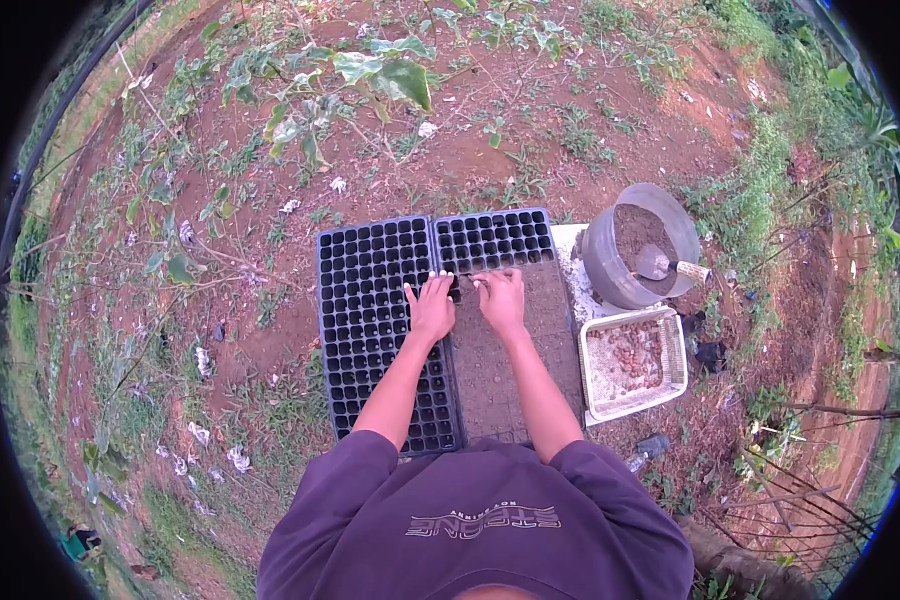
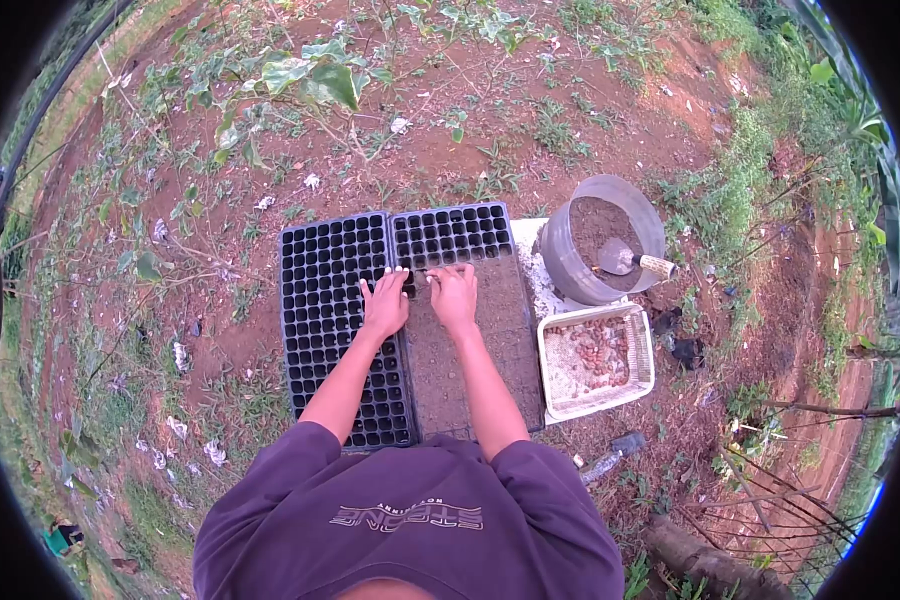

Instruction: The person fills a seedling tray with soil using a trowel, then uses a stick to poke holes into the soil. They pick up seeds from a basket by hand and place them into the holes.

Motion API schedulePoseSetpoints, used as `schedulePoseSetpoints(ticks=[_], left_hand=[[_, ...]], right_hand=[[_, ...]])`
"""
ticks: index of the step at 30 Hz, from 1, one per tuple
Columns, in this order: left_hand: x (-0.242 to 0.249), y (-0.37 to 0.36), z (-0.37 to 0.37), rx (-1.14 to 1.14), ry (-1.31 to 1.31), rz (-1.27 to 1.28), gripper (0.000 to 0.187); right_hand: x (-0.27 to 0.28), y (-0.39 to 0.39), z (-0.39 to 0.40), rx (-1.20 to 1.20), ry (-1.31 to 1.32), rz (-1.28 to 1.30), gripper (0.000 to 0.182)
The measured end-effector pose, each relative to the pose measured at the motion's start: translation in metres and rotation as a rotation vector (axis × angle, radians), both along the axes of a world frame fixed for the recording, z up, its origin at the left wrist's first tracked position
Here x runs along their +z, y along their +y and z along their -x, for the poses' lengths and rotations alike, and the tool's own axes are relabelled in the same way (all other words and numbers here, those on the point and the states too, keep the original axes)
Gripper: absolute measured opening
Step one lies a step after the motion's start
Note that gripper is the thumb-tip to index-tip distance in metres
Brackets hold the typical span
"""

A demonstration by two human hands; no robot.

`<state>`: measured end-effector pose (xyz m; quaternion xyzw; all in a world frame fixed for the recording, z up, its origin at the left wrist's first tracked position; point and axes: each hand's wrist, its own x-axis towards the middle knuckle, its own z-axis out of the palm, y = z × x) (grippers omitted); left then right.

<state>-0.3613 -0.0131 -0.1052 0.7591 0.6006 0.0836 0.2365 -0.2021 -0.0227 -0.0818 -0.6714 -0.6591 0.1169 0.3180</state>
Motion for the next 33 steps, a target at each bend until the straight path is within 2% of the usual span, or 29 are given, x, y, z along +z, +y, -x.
schedulePoseSetpoints(ticks=[4, 7, 25, 33], left_hand=[[0.000, 0.004, -0.002, -0.001, 0.022, -0.067, 0.052], [0.005, 0.007, -0.006, 0.013, 0.050, -0.028, 0.055], [0.010, 0.013, -0.003, -0.024, -0.002, -0.033, 0.050], [0.008, 0.010, -0.003, -0.038, 0.013, -0.046, 0.051]], right_hand=[[-0.005, 0.002, 0.001, 0.021, -0.001, 0.022, 0.014], [-0.004, 0.002, 0.000, 0.021, 0.001, 0.023, 0.014], [0.003, -0.005, -0.005, 0.024, 0.068, 0.100, 0.015], [0.003, -0.003, -0.008, 0.049, 0.009, 0.133, 0.015]])
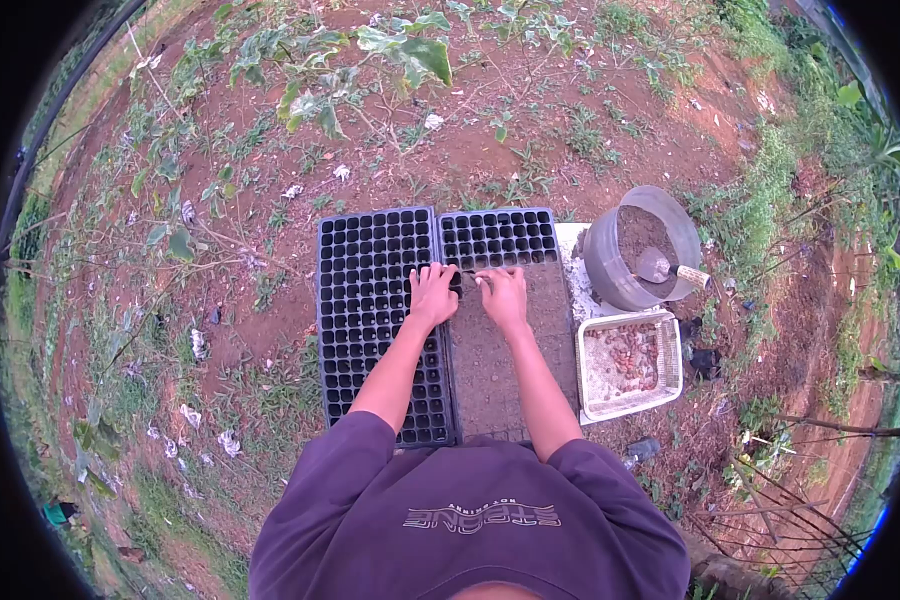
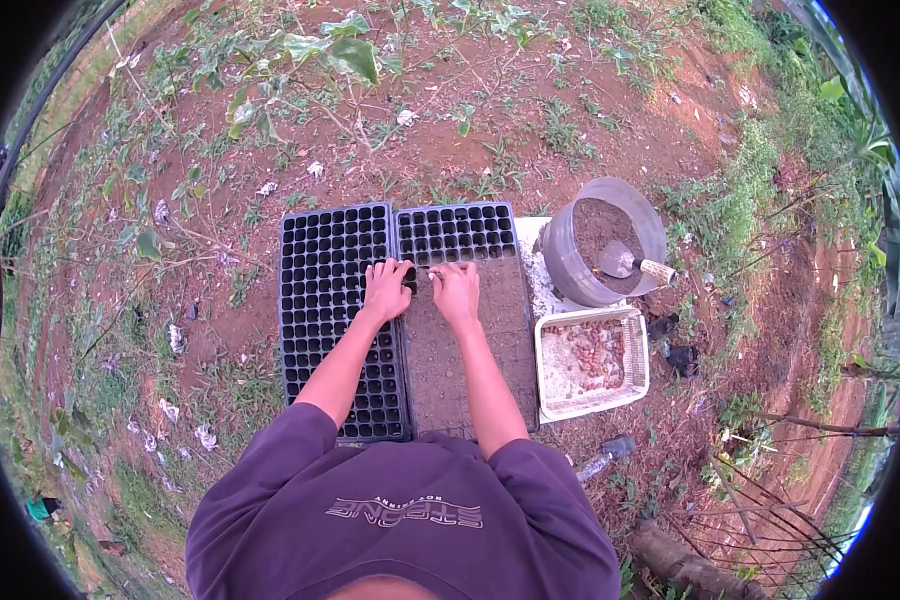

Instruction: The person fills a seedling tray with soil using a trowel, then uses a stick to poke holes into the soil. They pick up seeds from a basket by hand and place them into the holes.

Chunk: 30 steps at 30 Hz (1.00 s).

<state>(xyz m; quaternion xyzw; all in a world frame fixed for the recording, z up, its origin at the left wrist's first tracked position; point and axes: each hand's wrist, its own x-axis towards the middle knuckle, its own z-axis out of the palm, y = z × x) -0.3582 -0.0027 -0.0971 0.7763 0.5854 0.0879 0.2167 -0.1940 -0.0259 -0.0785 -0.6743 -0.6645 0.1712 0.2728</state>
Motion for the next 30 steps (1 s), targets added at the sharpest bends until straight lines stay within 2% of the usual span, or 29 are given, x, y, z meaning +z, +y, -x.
schedulePoseSetpoints(ticks=[4, 10, 13, 16, 18, 23, 30], left_hand=[[0.004, 0.001, 0.000, -0.007, 0.025, 0.009, 0.051], [0.002, 0.000, 0.004, -0.035, 0.046, 0.025, 0.052], [0.002, -0.003, 0.003, -0.056, 0.048, 0.051, 0.053], [-0.005, -0.016, -0.001, 0.040, -0.046, -0.017, 0.056], [-0.012, -0.029, -0.006, 0.113, -0.104, -0.056, 0.056], [-0.013, -0.056, -0.031, 0.155, -0.160, -0.118, 0.054], [0.001, -0.081, -0.076, 0.089, -0.233, -0.164, 0.052]], right_hand=[[0.001, -0.001, 0.003, -0.018, -0.015, -0.066, 0.013], [0.004, 0.000, 0.000, 0.021, -0.034, 0.007, 0.014], [0.003, -0.008, -0.007, -0.026, 0.089, -0.035, 0.014], [0.002, -0.021, -0.018, -0.100, 0.227, -0.114, 0.015], [0.003, -0.035, -0.024, -0.180, 0.322, -0.069, 0.017], [0.003, -0.061, -0.046, -0.238, 0.330, -0.078, 0.018], [0.012, -0.086, -0.080, -0.291, 0.353, -0.112, 0.018]])
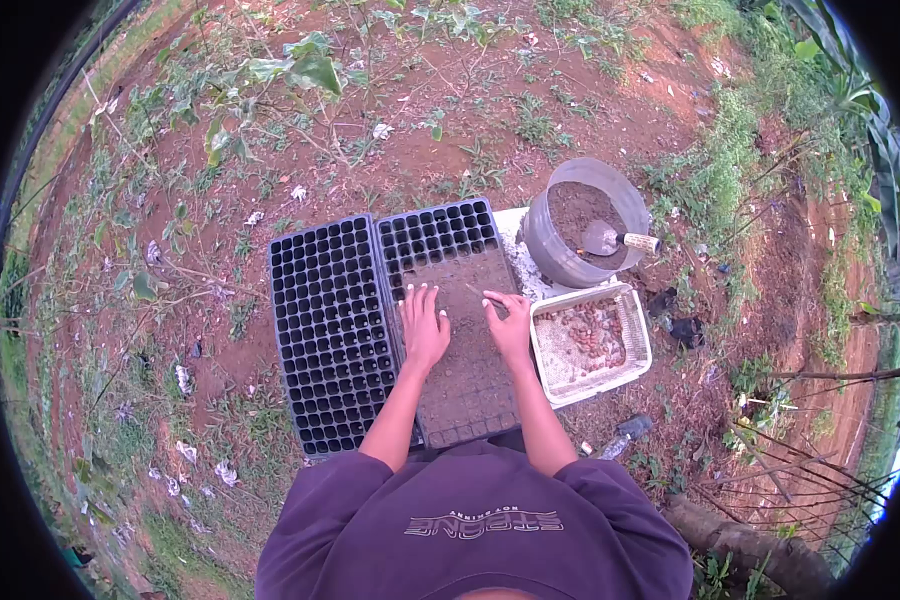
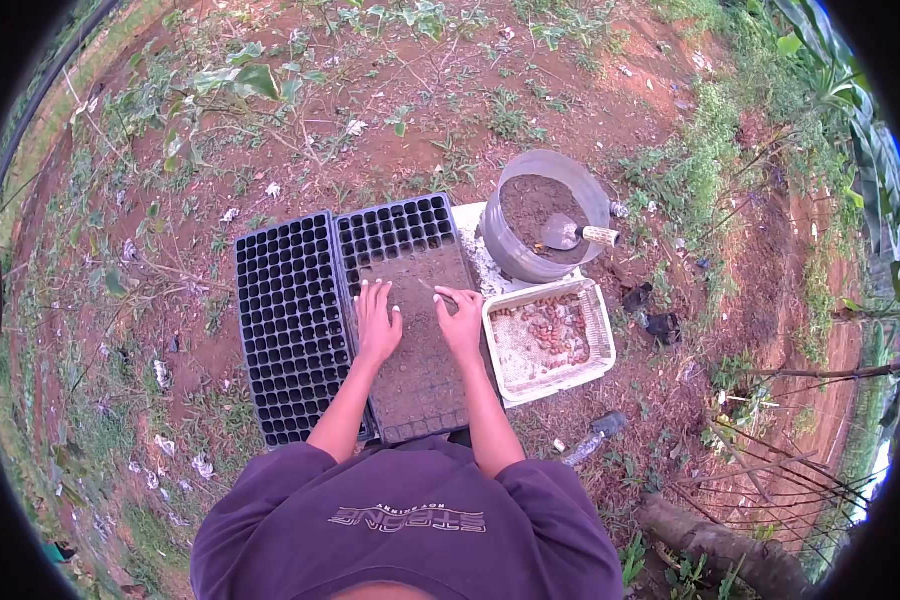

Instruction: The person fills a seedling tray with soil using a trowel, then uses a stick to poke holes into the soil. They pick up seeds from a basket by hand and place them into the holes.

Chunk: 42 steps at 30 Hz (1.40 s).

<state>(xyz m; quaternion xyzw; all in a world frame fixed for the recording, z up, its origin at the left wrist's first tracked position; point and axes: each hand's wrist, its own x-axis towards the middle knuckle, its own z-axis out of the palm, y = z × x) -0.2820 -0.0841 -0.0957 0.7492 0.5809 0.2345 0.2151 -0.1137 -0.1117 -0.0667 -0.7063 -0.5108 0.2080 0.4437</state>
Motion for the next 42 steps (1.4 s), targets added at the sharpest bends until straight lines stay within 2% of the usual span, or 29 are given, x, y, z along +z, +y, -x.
schedulePoseSetpoints(ticks=[7, 14, 20, 23, 29, 31, 33, 35, 39, 40, 42], left_hand=[[-0.002, -0.034, -0.058, -0.030, -0.061, -0.039, 0.048], [0.003, -0.066, -0.139, -0.020, -0.108, -0.065, 0.046], [-0.001, -0.092, -0.185, -0.029, 0.006, 0.067, 0.069], [-0.013, -0.096, -0.193, 0.008, 0.118, 0.078, 0.073], [-0.005, -0.098, -0.193, 0.021, 0.184, 0.062, 0.074], [-0.005, -0.101, -0.194, 0.025, 0.206, 0.044, 0.076], [-0.001, -0.096, -0.197, 0.040, 0.224, 0.025, 0.078], [0.003, -0.098, -0.197, 0.040, 0.241, 0.065, 0.077], [0.005, -0.095, -0.201, 0.071, 0.265, 0.067, 0.077], [0.004, -0.093, -0.203, 0.080, 0.279, 0.042, 0.076], [0.007, -0.089, -0.206, 0.091, 0.294, 0.021, 0.076]], right_hand=[[0.003, -0.035, -0.055, -0.032, 0.022, -0.014, 0.019], [-0.008, -0.073, -0.127, 0.034, -0.074, -0.047, 0.022], [-0.026, -0.103, -0.173, 0.041, -0.089, 0.045, 0.022], [-0.034, -0.109, -0.186, 0.050, -0.095, 0.092, 0.021], [-0.036, -0.110, -0.191, 0.117, -0.065, 0.173, 0.029], [-0.040, -0.111, -0.196, 0.307, -0.058, 0.287, 0.036], [-0.041, -0.112, -0.204, 0.353, -0.052, 0.298, 0.039], [-0.042, -0.115, -0.213, 0.354, 0.019, 0.303, 0.036], [-0.041, -0.110, -0.235, 0.292, -0.101, 0.279, 0.022], [-0.041, -0.111, -0.235, 0.197, -0.245, 0.139, 0.020], [-0.039, -0.107, -0.245, 0.192, -0.269, 0.138, 0.020]])
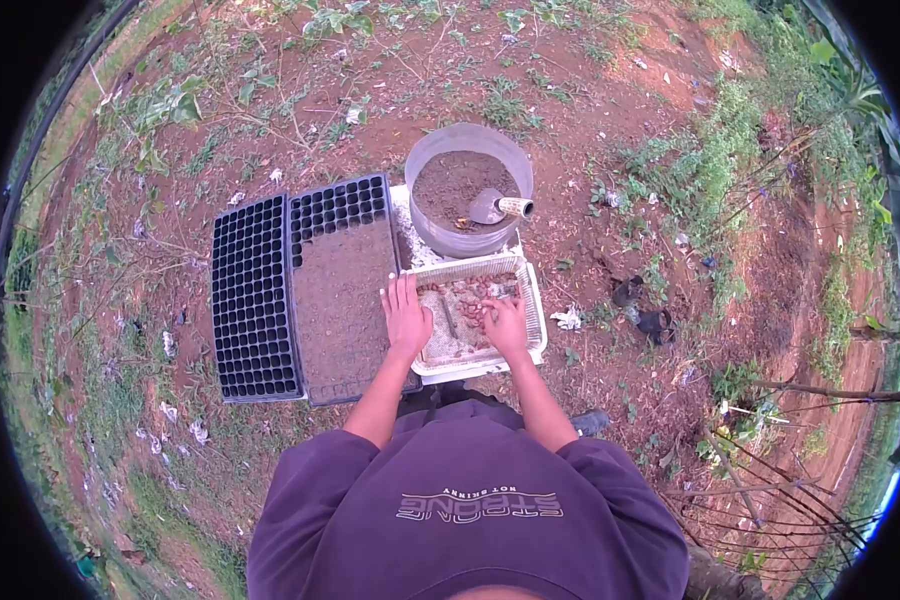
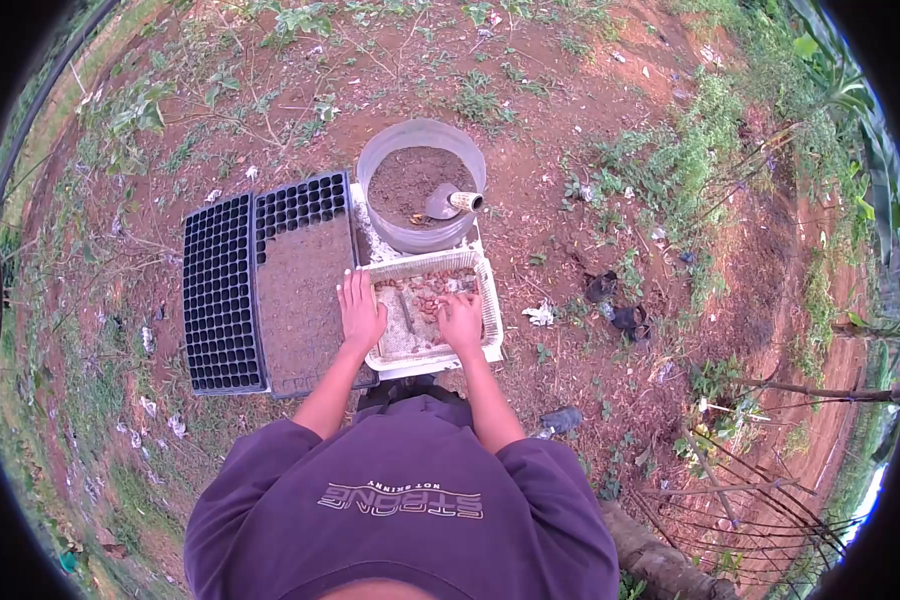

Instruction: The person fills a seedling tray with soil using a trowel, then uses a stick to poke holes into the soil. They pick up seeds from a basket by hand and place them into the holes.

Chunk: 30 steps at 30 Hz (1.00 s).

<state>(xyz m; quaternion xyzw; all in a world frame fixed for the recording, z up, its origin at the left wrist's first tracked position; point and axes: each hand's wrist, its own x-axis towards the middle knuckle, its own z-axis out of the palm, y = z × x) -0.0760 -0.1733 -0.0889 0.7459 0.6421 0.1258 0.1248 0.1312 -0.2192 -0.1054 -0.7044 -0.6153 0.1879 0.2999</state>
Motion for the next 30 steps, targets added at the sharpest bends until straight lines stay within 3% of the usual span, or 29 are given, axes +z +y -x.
schedulePoseSetpoints(ticks=[5, 21, 30], left_hand=[[0.004, 0.012, -0.011, -0.133, 0.043, 0.041, 0.073], [0.010, 0.015, -0.019, -0.107, 0.124, 0.066, 0.071], [0.006, 0.015, -0.019, -0.102, 0.133, 0.068, 0.071]], right_hand=[[-0.001, 0.011, -0.011, 0.001, -0.149, -0.031, 0.025], [-0.008, 0.044, 0.001, 0.122, -0.223, 0.055, 0.026], [-0.013, 0.055, 0.018, 0.043, -0.296, 0.135, 0.023]])
